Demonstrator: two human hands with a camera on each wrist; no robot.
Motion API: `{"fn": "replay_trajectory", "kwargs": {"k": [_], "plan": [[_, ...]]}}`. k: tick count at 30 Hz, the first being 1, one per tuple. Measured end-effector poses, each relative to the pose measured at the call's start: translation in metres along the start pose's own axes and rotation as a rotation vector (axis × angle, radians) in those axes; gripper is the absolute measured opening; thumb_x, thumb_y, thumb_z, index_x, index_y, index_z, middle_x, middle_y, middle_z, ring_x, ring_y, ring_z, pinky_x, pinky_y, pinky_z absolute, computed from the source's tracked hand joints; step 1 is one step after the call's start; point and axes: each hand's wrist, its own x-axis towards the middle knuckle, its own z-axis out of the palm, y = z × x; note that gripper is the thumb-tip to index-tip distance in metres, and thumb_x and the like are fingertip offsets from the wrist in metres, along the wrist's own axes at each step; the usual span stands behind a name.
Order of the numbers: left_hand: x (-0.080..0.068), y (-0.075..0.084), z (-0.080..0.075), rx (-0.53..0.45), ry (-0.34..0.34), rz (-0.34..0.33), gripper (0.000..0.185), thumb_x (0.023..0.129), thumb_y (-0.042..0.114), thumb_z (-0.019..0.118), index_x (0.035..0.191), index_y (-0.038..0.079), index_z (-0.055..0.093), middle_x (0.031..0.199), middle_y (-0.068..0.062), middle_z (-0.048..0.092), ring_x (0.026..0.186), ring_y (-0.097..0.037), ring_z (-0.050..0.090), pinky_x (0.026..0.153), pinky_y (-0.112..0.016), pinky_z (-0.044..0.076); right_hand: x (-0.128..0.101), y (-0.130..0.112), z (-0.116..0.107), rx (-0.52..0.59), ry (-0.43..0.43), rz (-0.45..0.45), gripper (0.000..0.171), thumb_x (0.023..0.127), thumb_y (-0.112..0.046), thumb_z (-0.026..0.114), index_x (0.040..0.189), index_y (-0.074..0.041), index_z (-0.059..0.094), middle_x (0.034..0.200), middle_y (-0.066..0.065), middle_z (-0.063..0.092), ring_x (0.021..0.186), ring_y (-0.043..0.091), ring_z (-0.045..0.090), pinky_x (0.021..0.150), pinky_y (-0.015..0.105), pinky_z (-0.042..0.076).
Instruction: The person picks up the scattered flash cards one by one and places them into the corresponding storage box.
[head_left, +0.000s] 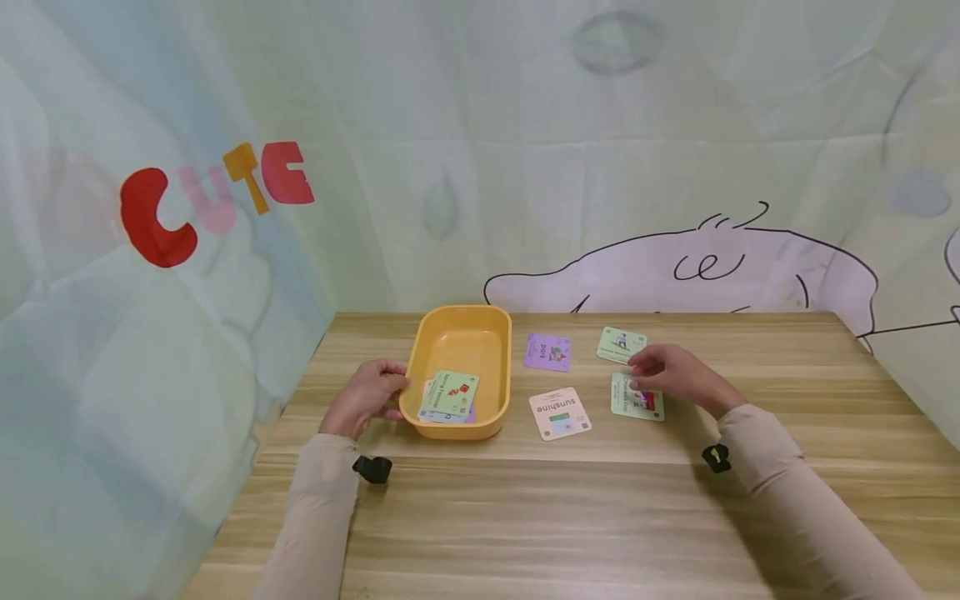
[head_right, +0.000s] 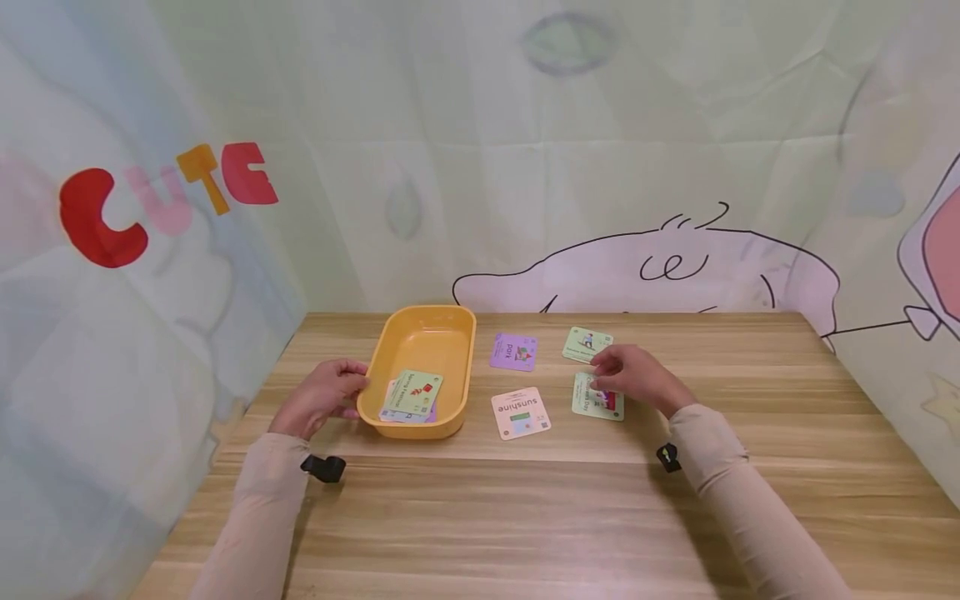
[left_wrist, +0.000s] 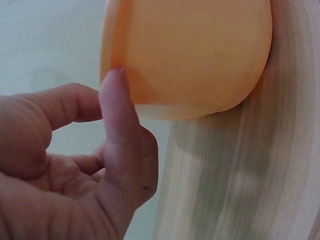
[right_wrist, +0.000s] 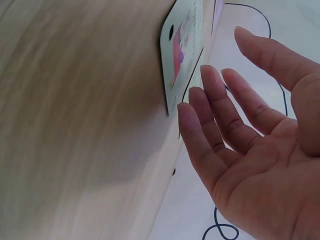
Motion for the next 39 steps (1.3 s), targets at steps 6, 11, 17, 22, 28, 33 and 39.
{"fn": "replay_trajectory", "kwargs": {"k": [6, 11, 17, 22, 28, 33, 39], "plan": [[0.000, 0.000, 0.000, -0.006, -0.003, 0.012, 0.028, 0.103, 0.012, 0.054, 0.127, -0.003, 0.053, 0.112, -0.017, 0.056, 0.087, -0.020, 0.059, 0.062, -0.030, 0.062, -0.001, 0.004, -0.002, -0.004, -0.007, 0.024, 0.047, 0.087, -0.016, 0.080, 0.126, 0.005, 0.062, 0.117, 0.017, 0.066, 0.109, 0.030, 0.060, 0.102, 0.048, 0.050], [0.000, 0.000, -0.001, -0.006, 0.000, 0.004, 0.027, 0.103, 0.012, 0.055, 0.126, -0.002, 0.053, 0.112, -0.016, 0.056, 0.087, -0.020, 0.058, 0.061, -0.030, 0.062, -0.003, 0.003, -0.001, -0.012, -0.011, 0.034, 0.049, 0.085, -0.015, 0.082, 0.125, 0.005, 0.061, 0.120, 0.019, 0.065, 0.113, 0.033, 0.058, 0.105, 0.052, 0.047], [0.000, 0.000, 0.000, -0.003, -0.005, 0.003, 0.028, 0.103, 0.012, 0.055, 0.127, -0.002, 0.053, 0.111, -0.015, 0.056, 0.087, -0.020, 0.058, 0.063, -0.031, 0.062, -0.003, 0.003, 0.000, -0.030, -0.012, 0.049, 0.052, 0.084, -0.014, 0.083, 0.126, 0.005, 0.061, 0.122, 0.019, 0.065, 0.115, 0.034, 0.058, 0.106, 0.053, 0.046], [0.000, -0.001, -0.001, -0.002, 0.001, 0.014, 0.028, 0.103, 0.011, 0.055, 0.127, -0.003, 0.053, 0.111, -0.016, 0.056, 0.087, -0.020, 0.058, 0.062, -0.031, 0.062, -0.001, 0.002, 0.001, -0.082, -0.036, 0.041, 0.060, 0.079, -0.015, 0.087, 0.127, 0.008, 0.059, 0.121, 0.020, 0.062, 0.113, 0.034, 0.055, 0.106, 0.055, 0.044], [-0.001, 0.000, -0.001, 0.002, 0.006, 0.015, 0.029, 0.104, 0.012, 0.054, 0.128, -0.003, 0.053, 0.113, -0.017, 0.056, 0.088, -0.021, 0.059, 0.063, -0.031, 0.062, 0.003, 0.001, 0.002, -0.162, -0.052, 0.002, 0.055, 0.074, -0.012, 0.090, 0.117, 0.008, 0.062, 0.110, 0.017, 0.059, 0.103, 0.031, 0.052, 0.097, 0.049, 0.046], [-0.003, 0.000, -0.001, -0.001, -0.002, 0.009, 0.029, 0.104, 0.012, 0.054, 0.129, -0.003, 0.052, 0.115, -0.017, 0.056, 0.089, -0.022, 0.059, 0.065, -0.032, 0.063, 0.005, 0.000, 0.002, -0.188, -0.068, 0.019, 0.051, 0.074, -0.011, 0.090, 0.113, 0.006, 0.060, 0.108, 0.017, 0.059, 0.102, 0.031, 0.053, 0.097, 0.050, 0.047], [-0.002, 0.000, 0.000, 0.000, -0.001, 0.006, 0.029, 0.104, 0.013, 0.054, 0.129, -0.002, 0.053, 0.116, -0.018, 0.057, 0.090, -0.022, 0.060, 0.065, -0.031, 0.062, 0.007, -0.001, 0.003, -0.203, -0.073, 0.035, 0.053, 0.074, -0.010, 0.090, 0.113, 0.007, 0.058, 0.110, 0.019, 0.060, 0.104, 0.032, 0.055, 0.101, 0.054, 0.046]]}}
